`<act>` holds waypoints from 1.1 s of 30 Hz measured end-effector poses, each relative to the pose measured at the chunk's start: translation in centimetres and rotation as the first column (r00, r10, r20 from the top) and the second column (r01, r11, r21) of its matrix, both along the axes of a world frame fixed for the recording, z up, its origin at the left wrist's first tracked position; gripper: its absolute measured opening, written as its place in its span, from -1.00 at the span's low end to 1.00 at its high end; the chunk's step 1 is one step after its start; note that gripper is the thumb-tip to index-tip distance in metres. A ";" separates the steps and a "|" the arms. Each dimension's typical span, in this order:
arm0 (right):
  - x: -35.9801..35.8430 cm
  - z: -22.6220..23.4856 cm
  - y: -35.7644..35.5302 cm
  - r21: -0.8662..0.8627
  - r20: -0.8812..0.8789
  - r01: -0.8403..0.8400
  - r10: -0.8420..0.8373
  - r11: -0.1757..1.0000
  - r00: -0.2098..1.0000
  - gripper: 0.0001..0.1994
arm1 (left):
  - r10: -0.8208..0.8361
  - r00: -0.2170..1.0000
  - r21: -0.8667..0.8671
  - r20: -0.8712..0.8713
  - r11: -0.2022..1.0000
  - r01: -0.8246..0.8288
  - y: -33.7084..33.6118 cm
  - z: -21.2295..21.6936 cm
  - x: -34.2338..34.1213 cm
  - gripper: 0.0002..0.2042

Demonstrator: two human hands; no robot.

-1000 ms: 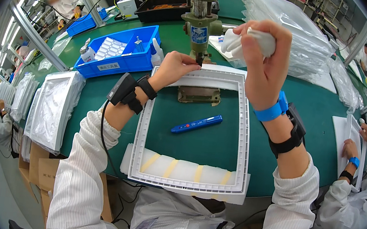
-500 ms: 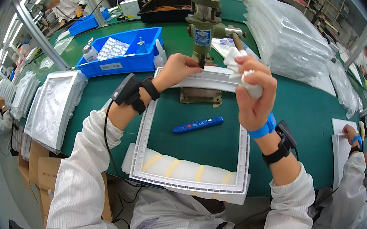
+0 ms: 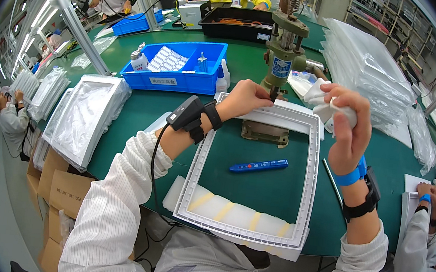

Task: Assembling a white plastic frame with foam and magnets using a press tool.

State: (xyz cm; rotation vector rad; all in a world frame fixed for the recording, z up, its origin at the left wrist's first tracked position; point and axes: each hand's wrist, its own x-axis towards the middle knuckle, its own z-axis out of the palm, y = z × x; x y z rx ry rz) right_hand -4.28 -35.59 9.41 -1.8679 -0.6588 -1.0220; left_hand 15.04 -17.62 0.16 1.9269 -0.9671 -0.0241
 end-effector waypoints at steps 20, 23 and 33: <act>-1.6 -2.9 -0.9 -0.304 0.034 0.080 -0.073 0.949 0.997 -0.78 | 0.014 1.000 0.082 0.007 0.997 -0.014 -0.2 0.4 -0.2 -0.71; -1.8 -0.9 0.3 -0.156 -0.173 0.080 -0.107 0.985 0.979 -0.76 | 0.035 0.999 0.108 -0.011 0.994 -0.033 0.4 0.3 -0.1 -0.69; -1.3 3.9 0.5 -0.720 -0.088 0.001 -0.092 0.694 0.992 -0.60 | 0.010 0.991 0.115 -0.134 0.993 0.006 -0.2 0.9 0.4 -0.67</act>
